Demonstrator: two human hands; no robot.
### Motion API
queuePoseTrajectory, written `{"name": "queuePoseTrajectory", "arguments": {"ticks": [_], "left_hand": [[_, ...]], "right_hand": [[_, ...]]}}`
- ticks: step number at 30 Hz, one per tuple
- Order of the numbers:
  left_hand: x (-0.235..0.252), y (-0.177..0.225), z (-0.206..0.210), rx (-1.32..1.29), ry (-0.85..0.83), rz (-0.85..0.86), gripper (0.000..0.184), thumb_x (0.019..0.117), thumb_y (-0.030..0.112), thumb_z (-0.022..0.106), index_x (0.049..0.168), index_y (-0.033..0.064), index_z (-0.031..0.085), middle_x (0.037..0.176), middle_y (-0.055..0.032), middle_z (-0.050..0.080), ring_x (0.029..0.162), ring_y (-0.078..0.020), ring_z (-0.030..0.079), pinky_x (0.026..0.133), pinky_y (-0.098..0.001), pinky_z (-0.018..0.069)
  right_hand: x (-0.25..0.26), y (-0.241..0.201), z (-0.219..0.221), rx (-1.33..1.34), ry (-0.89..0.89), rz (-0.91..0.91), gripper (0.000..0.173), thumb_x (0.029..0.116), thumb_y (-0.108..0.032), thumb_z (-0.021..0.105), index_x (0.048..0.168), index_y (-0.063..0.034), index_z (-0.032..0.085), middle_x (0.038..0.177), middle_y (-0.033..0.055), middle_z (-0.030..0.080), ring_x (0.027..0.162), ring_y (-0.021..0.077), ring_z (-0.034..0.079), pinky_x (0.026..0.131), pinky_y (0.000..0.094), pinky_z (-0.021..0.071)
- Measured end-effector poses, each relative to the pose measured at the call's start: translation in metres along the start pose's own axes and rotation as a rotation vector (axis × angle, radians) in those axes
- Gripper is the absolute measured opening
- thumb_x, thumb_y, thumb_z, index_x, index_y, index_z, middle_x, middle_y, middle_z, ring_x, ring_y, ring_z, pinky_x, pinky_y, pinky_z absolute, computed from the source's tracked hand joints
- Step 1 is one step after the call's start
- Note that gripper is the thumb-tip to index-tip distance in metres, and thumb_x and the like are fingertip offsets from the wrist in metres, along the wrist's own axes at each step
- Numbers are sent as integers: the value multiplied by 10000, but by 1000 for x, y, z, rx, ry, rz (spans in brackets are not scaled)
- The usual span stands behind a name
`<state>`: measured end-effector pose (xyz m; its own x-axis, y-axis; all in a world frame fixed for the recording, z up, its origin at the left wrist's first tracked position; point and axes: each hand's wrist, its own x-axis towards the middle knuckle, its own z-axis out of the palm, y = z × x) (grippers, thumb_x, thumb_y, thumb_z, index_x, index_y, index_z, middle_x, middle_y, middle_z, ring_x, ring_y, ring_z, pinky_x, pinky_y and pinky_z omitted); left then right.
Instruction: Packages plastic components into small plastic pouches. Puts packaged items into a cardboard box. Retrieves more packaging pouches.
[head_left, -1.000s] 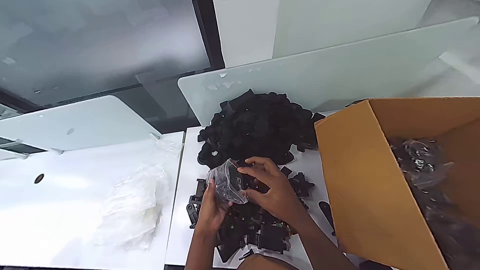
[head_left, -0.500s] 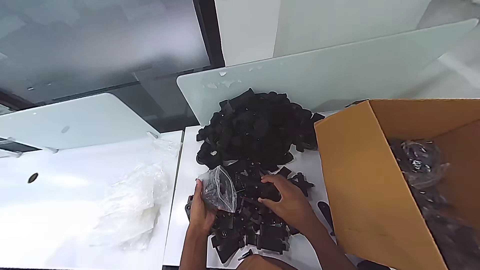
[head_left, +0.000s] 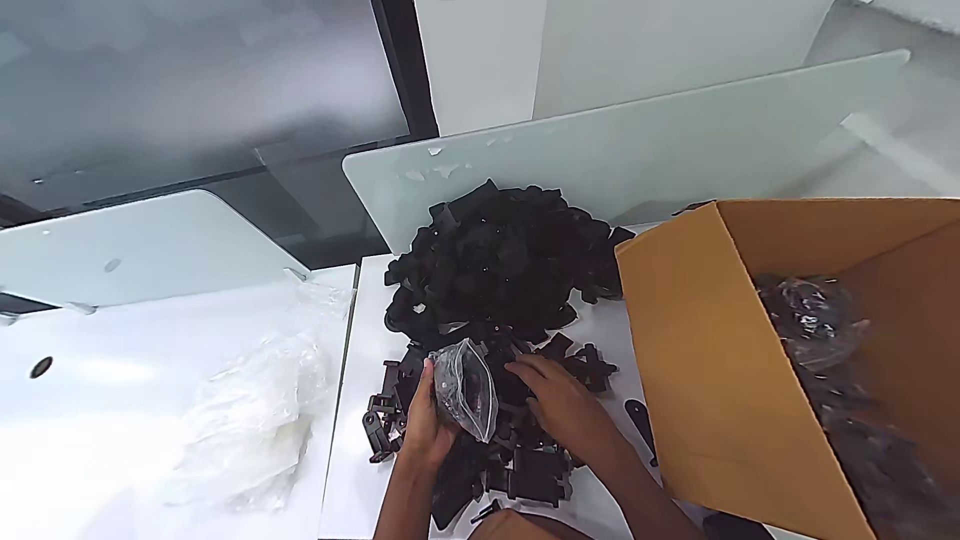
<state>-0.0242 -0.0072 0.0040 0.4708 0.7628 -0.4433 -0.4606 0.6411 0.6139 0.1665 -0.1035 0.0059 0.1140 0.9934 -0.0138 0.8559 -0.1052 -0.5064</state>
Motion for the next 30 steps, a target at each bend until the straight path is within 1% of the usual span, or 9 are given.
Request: {"name": "queuePoseTrajectory", "arguments": {"ticks": [4,7,10,13,16,20,24,27,30], "left_hand": [[5,0,0,86,13,10,515,1115,448,260,1334,91,560,1109,-104,718,999,-208,717,840,-402,616],[8,-1,-1,170,15,35,506,1119,423,279,1340,60,553,1115,-133,712,992,-226,717,827,-412,618],[3,-3,2,218,-13,77,464,1124,350,302,1386,19,494,1144,-150,692,1021,-227,703,877,-412,602],[-5,-3,6,225,-37,105,388,1119,290,325,1314,13,513,1084,-122,713,977,-204,721,859,-397,615],[-8,-3,3,184,-79,122,375,1119,273,342,1286,2,541,1107,-141,711,1004,-223,718,882,-411,607],[-6,-4,2,222,-165,160,398,1122,194,286,1374,-29,497,1362,-172,638,1219,-243,649,1009,-400,549],[-2,-10,5,217,-138,253,398,1087,78,361,1461,-30,445,1348,-189,630,1211,-268,644,1023,-429,538],[-3,-9,8,231,-197,263,477,1063,34,385,1538,8,357,1428,-152,589,1241,-233,626,1022,-400,535],[-5,-3,10,165,-193,207,450,1116,153,300,1545,34,361,1401,-156,605,1213,-248,645,985,-413,564]], "right_hand": [[-17,-17,-21,38,431,-120,354,904,-57,562,1212,-89,734,1097,99,741,1002,237,719,884,347,593],[-21,-38,-37,240,528,-240,279,956,-89,530,1095,-99,772,1064,56,753,1001,110,710,894,217,573],[-15,-47,-32,228,428,-246,271,958,-110,551,1089,-98,787,1053,48,767,969,127,733,862,242,590],[-4,-45,-22,129,363,-178,193,935,-233,640,913,-77,752,888,66,740,772,197,728,659,362,602],[-2,-44,-23,116,264,-101,351,906,-351,692,1153,-112,765,952,85,752,763,256,722,650,460,590],[-2,-42,-24,220,109,-151,373,948,-283,650,1276,-117,713,1135,104,725,931,263,714,800,458,591],[2,-45,-32,231,-128,-48,602,987,-435,635,1532,-213,505,1373,107,625,1192,291,638,982,509,526],[3,-42,-20,208,28,-18,546,978,-400,648,1480,-198,572,1246,120,682,1041,303,690,872,502,569],[3,-34,-16,358,155,-54,493,968,-411,643,1415,-202,640,1244,67,702,1034,202,694,877,418,578]]}}
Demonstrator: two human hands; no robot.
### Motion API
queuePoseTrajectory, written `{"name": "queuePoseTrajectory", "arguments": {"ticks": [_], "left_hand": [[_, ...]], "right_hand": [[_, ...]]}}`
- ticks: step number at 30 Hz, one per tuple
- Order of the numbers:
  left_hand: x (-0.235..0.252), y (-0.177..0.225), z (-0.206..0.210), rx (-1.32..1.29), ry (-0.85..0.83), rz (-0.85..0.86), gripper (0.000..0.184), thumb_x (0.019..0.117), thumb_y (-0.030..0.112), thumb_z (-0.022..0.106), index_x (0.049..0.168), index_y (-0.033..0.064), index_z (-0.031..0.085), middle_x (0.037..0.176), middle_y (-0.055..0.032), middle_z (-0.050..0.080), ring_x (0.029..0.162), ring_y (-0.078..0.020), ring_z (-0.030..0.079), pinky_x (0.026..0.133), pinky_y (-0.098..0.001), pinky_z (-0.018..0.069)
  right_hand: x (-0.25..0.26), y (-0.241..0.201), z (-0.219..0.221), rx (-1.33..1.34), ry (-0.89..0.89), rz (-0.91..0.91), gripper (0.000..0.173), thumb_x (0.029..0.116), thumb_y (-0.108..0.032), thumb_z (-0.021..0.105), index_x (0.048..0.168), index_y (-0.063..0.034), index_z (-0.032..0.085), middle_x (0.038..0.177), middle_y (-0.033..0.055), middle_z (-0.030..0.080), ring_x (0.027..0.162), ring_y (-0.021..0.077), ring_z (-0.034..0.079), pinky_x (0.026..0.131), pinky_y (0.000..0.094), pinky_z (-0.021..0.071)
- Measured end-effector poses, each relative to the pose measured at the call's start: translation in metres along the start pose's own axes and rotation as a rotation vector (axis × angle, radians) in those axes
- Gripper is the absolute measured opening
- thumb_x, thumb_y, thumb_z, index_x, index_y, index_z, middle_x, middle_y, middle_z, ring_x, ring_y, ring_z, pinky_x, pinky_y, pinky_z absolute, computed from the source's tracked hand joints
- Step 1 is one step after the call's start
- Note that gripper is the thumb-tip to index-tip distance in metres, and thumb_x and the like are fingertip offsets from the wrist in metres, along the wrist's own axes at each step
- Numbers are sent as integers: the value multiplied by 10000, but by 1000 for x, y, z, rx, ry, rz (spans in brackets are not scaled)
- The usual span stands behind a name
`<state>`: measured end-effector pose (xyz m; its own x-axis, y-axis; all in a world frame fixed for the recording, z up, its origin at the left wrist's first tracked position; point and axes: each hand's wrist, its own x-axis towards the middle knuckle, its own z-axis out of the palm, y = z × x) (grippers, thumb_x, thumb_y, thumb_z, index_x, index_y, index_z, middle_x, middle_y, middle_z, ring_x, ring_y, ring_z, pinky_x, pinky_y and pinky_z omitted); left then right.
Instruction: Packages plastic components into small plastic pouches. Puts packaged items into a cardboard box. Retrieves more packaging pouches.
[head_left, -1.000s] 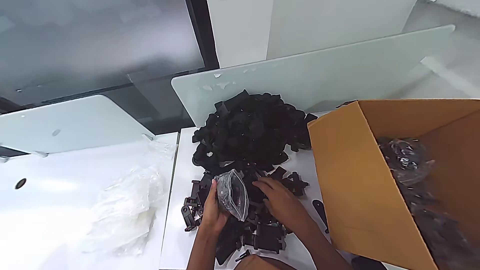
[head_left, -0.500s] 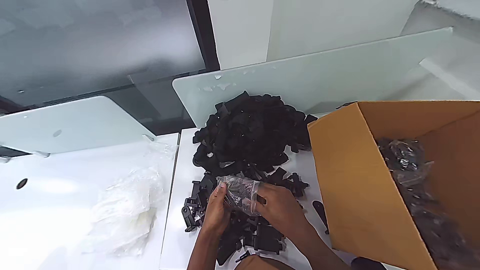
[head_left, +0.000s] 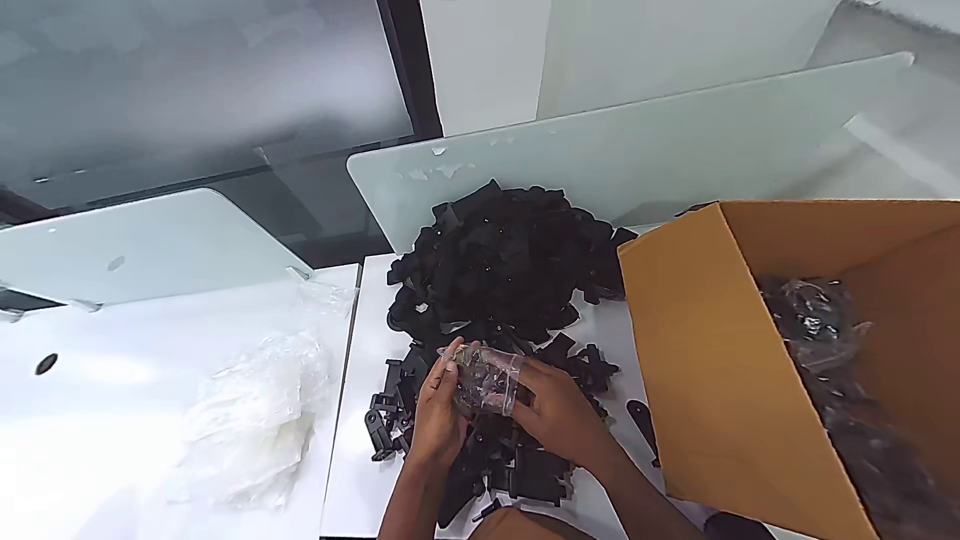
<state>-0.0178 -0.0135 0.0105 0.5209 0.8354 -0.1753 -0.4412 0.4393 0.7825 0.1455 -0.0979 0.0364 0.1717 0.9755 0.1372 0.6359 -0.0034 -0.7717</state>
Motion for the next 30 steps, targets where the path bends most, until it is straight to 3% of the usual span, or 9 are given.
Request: {"name": "queuePoseTrajectory", "arguments": {"ticks": [5,9,13,16,19,22,26,28,30], "left_hand": [[2,1,-1,-75,56,6,444,1130,246,281,1513,58,404,1287,-149,655,1103,-246,693,900,-419,607],[3,2,2,-98,113,27,431,1132,250,278,1493,65,425,1256,-124,670,1082,-222,702,889,-405,612],[8,1,2,-100,247,44,421,1137,270,277,1476,87,447,1217,-119,678,1048,-215,710,842,-402,624],[9,-2,0,-118,254,18,433,1136,313,272,1494,126,429,1246,-119,665,1072,-238,702,838,-437,624],[9,-5,-1,-142,279,-11,449,1131,346,286,1496,125,425,1285,-137,645,1099,-271,689,859,-468,613],[10,-5,-7,-177,316,-1,438,1131,338,293,1481,121,442,1270,-142,647,1088,-270,690,858,-465,613],[13,9,-21,-164,329,91,371,1118,213,330,1477,164,413,1140,-75,681,942,-203,720,801,-401,631],[11,20,-32,-185,317,127,293,1075,132,327,1307,128,507,996,-52,677,848,-192,706,833,-429,617],[8,30,-45,-264,279,99,316,1029,165,331,932,115,628,829,-66,700,812,-229,719,852,-461,607]], "right_hand": [[0,-1,-3,147,109,-68,442,924,-234,670,1364,-189,679,1318,6,689,1181,88,652,984,295,556],[-1,-5,-4,180,172,-31,463,891,-198,670,1353,-172,688,1325,19,686,1152,127,659,952,314,556],[-2,-11,-7,151,208,-19,446,852,-197,699,1298,-212,699,1259,-25,694,1024,71,667,833,260,574],[-1,-14,-5,180,322,-9,488,750,-165,728,1229,-105,649,1171,41,680,979,78,663,783,259,583],[2,-13,-3,451,373,24,592,719,-88,737,1273,-22,538,1151,53,649,993,81,674,761,240,608],[4,-13,-7,816,383,80,726,707,43,674,1388,0,425,1221,109,626,1068,184,674,782,314,625],[2,-12,-13,1191,391,153,701,735,134,579,1389,-66,425,1215,142,631,949,281,722,711,457,656],[-1,-9,-15,1225,383,161,646,751,160,579,1339,-76,453,1159,131,660,890,270,734,671,437,657],[-3,-6,-14,1209,370,203,584,761,161,605,1287,-70,497,1116,121,675,858,260,737,656,422,658]]}}
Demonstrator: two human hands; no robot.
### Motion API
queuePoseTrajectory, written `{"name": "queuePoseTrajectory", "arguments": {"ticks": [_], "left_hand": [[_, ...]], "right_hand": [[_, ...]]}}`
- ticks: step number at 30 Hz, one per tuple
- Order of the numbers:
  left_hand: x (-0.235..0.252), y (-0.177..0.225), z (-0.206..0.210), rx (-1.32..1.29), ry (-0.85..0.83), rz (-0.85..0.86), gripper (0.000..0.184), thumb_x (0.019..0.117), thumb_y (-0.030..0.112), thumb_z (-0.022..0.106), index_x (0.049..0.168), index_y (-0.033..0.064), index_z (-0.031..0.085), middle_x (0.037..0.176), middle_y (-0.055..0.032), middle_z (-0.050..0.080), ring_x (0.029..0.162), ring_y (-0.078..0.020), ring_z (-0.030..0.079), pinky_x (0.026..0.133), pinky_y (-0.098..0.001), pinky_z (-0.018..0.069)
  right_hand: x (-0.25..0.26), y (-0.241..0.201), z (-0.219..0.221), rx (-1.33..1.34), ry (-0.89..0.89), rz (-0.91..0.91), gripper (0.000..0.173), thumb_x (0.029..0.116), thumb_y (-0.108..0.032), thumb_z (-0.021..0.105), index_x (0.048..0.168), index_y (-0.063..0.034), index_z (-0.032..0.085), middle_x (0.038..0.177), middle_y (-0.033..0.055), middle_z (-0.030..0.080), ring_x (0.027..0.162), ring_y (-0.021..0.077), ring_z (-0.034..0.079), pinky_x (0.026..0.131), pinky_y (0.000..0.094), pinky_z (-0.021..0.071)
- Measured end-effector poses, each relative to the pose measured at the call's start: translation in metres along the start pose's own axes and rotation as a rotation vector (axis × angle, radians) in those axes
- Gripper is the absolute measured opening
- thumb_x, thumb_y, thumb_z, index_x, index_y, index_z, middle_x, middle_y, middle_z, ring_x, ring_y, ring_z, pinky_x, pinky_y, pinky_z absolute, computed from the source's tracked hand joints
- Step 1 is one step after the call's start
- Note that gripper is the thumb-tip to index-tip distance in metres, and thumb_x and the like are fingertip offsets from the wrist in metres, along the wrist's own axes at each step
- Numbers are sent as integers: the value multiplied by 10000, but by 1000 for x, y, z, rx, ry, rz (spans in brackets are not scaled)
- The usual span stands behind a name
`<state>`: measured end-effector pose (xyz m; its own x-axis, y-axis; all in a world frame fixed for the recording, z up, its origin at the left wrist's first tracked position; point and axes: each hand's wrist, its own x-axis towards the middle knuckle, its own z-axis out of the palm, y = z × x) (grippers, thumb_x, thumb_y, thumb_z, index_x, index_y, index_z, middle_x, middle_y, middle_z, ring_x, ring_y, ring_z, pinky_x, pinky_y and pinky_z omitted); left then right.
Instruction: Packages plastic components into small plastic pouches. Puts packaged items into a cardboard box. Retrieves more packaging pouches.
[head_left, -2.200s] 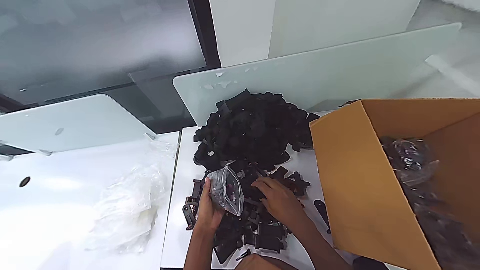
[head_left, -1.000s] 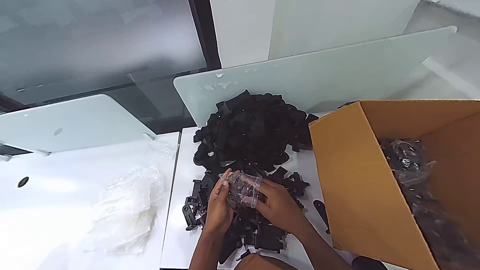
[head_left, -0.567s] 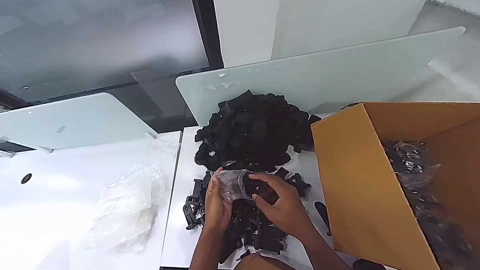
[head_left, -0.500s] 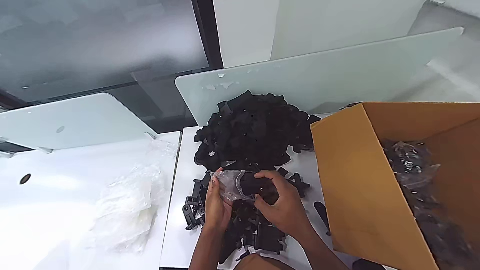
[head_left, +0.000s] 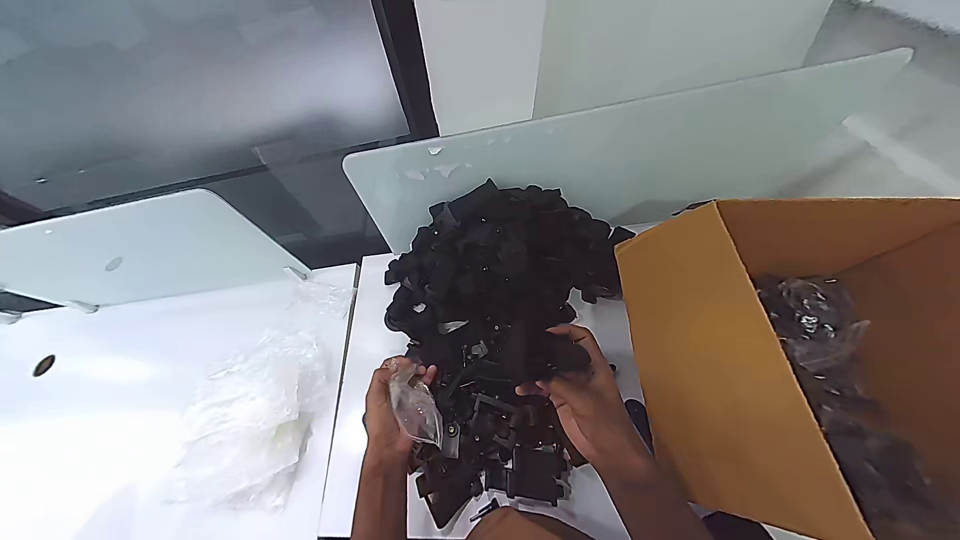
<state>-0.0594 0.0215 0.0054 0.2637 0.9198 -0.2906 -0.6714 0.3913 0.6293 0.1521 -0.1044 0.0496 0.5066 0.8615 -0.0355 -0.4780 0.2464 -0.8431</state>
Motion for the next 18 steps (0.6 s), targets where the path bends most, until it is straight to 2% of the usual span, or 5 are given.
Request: {"name": "queuePoseTrajectory", "arguments": {"ticks": [3,6,10,12,18], "left_hand": [[-2,11,-8,126,-256,-118,528,1015,458,401,692,157,690,794,-27,728,784,-148,725,719,-316,613],[-16,8,4,526,-493,-129,547,986,586,522,977,89,751,737,8,705,519,-38,598,468,-200,507],[-35,-6,33,768,-618,-103,739,794,625,771,1277,90,610,1063,27,727,718,-34,660,593,-217,566],[-35,-15,38,726,-601,-68,818,851,541,770,1417,17,497,1193,-18,670,851,-67,673,685,-246,597],[-36,-15,42,728,-421,99,373,1072,213,497,1340,-44,531,1194,-66,671,1085,-97,658,983,-292,553]], "right_hand": [[-2,3,0,-23,15,95,537,811,134,614,1306,-39,496,1164,166,654,933,314,732,718,458,661],[-3,13,4,-179,26,-2,545,754,100,710,1247,-30,517,1182,110,619,984,221,706,786,405,659],[-5,31,-1,-719,-113,-472,481,763,-155,862,1079,-64,512,1201,111,608,1221,131,571,1028,269,495],[-7,32,2,-848,-186,-570,465,764,-158,839,1108,-88,533,1153,116,588,1172,144,568,1015,246,483],[-9,16,3,-851,-319,-263,765,701,-443,896,1373,-173,648,1199,17,613,1105,64,571,948,226,514]]}}
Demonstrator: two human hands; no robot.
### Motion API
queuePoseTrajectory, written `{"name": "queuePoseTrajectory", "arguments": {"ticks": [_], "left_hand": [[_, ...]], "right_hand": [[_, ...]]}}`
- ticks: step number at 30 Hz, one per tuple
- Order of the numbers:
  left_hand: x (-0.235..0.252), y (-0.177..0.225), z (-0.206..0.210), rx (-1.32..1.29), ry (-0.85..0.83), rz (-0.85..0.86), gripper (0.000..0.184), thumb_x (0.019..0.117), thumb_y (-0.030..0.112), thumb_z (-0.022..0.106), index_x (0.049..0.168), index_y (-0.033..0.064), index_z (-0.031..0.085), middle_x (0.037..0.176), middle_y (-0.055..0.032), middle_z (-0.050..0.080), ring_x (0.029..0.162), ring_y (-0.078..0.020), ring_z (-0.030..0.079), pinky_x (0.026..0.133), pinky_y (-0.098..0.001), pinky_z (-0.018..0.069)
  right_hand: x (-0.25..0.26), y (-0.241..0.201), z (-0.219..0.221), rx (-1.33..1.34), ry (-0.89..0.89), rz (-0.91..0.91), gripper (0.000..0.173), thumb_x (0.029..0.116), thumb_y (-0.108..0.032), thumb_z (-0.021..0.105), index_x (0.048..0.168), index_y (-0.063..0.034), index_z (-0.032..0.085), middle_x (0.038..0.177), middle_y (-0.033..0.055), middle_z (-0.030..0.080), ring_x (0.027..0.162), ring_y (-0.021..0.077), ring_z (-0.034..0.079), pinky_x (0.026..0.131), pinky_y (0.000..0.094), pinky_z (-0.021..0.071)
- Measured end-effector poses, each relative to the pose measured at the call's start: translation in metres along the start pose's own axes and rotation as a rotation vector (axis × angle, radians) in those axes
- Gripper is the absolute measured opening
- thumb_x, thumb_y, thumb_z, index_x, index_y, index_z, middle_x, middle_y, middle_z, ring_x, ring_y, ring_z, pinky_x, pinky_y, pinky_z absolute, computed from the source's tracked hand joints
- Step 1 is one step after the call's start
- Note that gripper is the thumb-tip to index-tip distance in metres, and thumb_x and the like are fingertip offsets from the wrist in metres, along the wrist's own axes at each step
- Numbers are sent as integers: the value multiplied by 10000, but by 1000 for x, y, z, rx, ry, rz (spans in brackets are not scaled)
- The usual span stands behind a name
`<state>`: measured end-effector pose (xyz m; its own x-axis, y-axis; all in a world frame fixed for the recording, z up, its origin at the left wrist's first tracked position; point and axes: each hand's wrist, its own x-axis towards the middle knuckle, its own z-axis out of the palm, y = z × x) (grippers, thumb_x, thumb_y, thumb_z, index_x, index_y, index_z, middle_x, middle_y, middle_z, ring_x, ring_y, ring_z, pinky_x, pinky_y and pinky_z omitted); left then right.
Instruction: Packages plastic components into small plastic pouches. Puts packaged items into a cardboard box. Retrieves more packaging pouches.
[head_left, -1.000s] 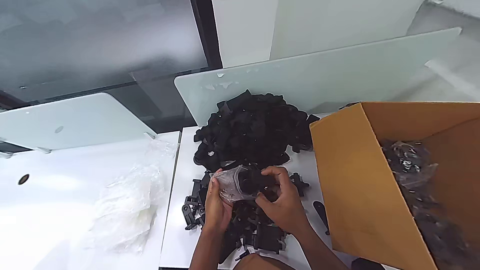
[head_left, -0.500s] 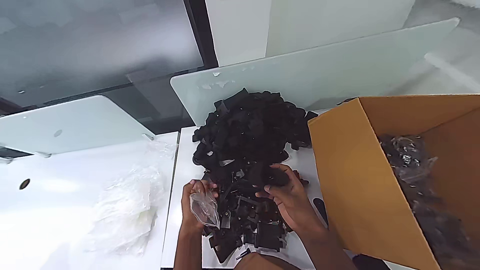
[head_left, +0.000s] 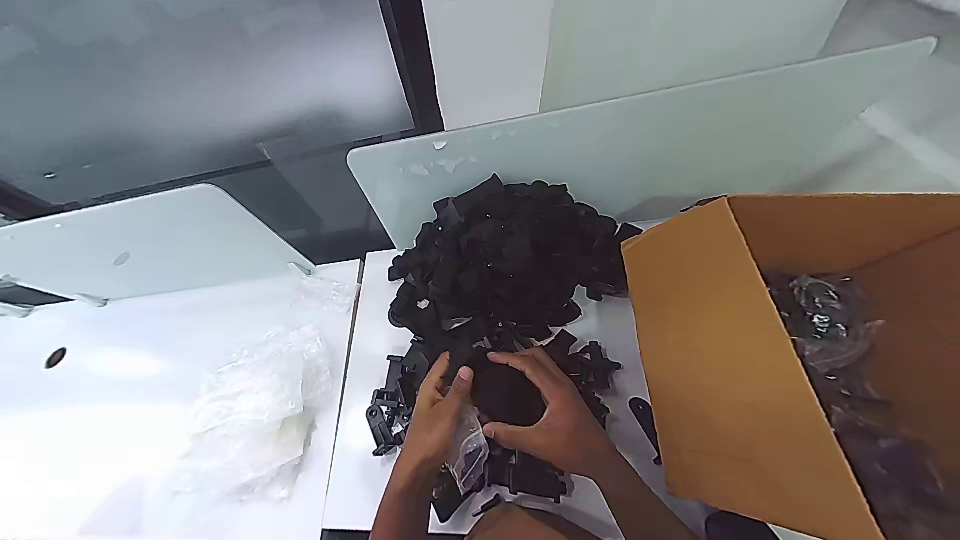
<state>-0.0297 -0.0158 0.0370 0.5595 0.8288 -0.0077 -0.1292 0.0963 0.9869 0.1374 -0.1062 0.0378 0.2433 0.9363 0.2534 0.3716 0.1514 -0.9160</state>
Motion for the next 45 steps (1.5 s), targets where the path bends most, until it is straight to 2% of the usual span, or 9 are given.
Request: {"name": "queuePoseTrajectory", "arguments": {"ticks": [7,12,20,27,31,34,38,41,45], "left_hand": [[5,1,-10,-100,245,38,302,1118,177,357,1272,-19,527,1068,-101,671,974,-145,681,875,-315,592],[1,5,-10,-40,182,103,249,1096,132,407,1245,-32,521,1032,-73,671,941,-117,681,863,-296,593],[1,6,-20,121,248,272,263,968,83,622,1200,0,531,1006,-26,684,925,-92,669,850,-258,570],[-1,11,-18,-81,254,107,179,1053,66,450,1215,15,504,937,-31,688,831,-90,694,758,-262,603],[-4,9,-26,-194,257,-29,256,1097,221,403,1147,25,561,893,-67,680,734,-106,674,632,-248,588],[-11,12,-24,-124,255,-61,248,1077,206,464,1199,12,559,959,-64,696,804,-115,692,711,-274,606],[-18,7,-33,197,136,119,244,992,212,635,1116,6,680,1131,-58,691,1050,-116,661,942,-310,565],[-15,7,-39,503,-29,235,368,1017,277,616,1283,31,681,1350,-120,627,1220,-172,617,1013,-344,546],[-16,2,-33,613,-45,285,335,1060,203,525,1294,27,686,1275,-109,680,1191,-146,638,1044,-336,525]], "right_hand": [[4,11,-3,-43,77,-81,394,892,-184,696,1282,-133,710,935,-49,664,865,44,596,793,214,522],[6,4,-8,-20,-46,120,926,815,-434,803,1581,-118,390,1063,-40,710,968,69,661,882,287,568],[3,9,-6,171,-94,-148,271,866,-279,734,1069,-100,744,1411,92,634,1502,320,363,1241,474,320],[4,10,5,-88,14,-144,451,954,-540,650,1101,-129,763,1224,23,727,1441,301,450,1219,526,326],[8,6,7,-83,-121,-89,785,761,-642,805,1291,-85,646,1415,124,593,1487,296,374,1201,449,378],[12,2,7,37,-212,19,861,678,-614,870,1291,-60,626,1475,138,540,1486,244,379,1193,399,383],[16,3,7,512,-353,251,884,768,-546,828,1403,-4,538,1443,81,562,1311,156,563,1067,342,523],[19,-1,7,630,-486,360,960,802,-596,783,1466,12,449,1350,36,626,1216,80,612,1043,285,522],[24,-8,21,599,-399,529,440,973,-379,680,1236,-32,617,1087,44,704,1014,95,681,935,286,565]]}}
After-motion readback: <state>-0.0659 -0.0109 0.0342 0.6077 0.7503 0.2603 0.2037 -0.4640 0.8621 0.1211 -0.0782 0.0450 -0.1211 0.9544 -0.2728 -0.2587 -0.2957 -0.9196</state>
